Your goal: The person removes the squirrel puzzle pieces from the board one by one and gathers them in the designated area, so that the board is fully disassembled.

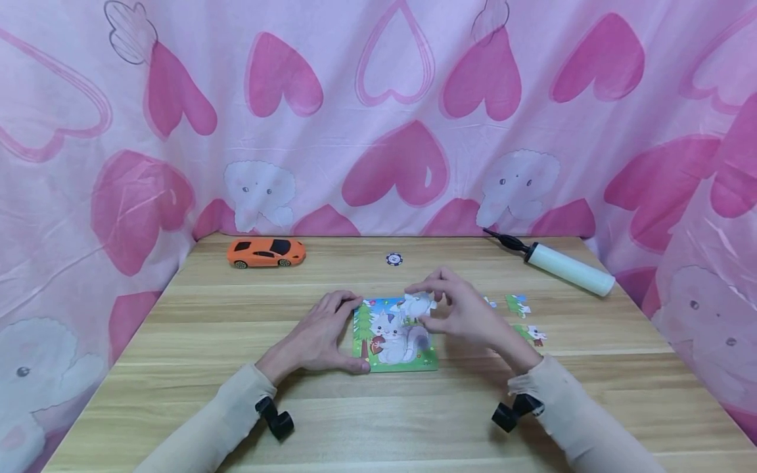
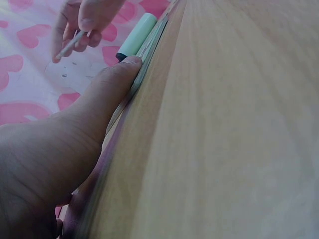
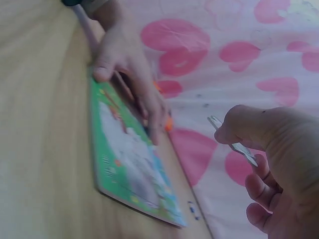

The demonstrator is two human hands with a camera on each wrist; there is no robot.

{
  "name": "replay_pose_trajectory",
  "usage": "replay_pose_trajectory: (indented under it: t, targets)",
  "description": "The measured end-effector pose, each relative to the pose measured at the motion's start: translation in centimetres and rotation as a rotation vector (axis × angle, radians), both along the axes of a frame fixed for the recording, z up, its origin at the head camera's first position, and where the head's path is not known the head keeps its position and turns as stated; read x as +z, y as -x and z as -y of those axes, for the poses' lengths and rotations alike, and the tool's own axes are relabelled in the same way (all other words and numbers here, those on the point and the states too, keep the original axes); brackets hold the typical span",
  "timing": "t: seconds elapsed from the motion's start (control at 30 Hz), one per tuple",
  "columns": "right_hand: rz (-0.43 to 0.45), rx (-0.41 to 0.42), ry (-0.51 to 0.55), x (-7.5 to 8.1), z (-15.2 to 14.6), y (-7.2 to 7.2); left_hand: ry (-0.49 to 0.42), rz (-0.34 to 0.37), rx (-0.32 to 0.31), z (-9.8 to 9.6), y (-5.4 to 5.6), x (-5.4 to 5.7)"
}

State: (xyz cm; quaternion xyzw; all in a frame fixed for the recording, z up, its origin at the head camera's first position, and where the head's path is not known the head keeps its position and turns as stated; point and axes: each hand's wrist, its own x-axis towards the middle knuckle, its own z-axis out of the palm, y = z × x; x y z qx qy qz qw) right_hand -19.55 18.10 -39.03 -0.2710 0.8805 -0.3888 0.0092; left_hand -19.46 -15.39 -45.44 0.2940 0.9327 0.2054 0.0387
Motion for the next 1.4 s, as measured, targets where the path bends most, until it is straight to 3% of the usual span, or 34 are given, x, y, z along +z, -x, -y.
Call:
replay_pose_trajectory:
  t: [0.53,0.9,1.13,1.4]
  targets:
    - [-0.149,-0.066,0.064,2.7,-3.6,0.9,-0.004,0.01,0.012,0.1,-0.2,0.2]
    - [-0.261,-0.063,0.082,4.5,-6.6,-0.6,-0.001,0.008,0.006,0.0,-0.2,0.2]
    - [-0.229,-0.059,0.043,3.9,-9.1,-2.0,-0.001,0.005,0.009,0.2,-0.3,0.1]
    - [-0.191,-0.055,0.009,1.9,-11.6,-3.5,0.007,0.001,0.002,0.0,-0.1,0.1]
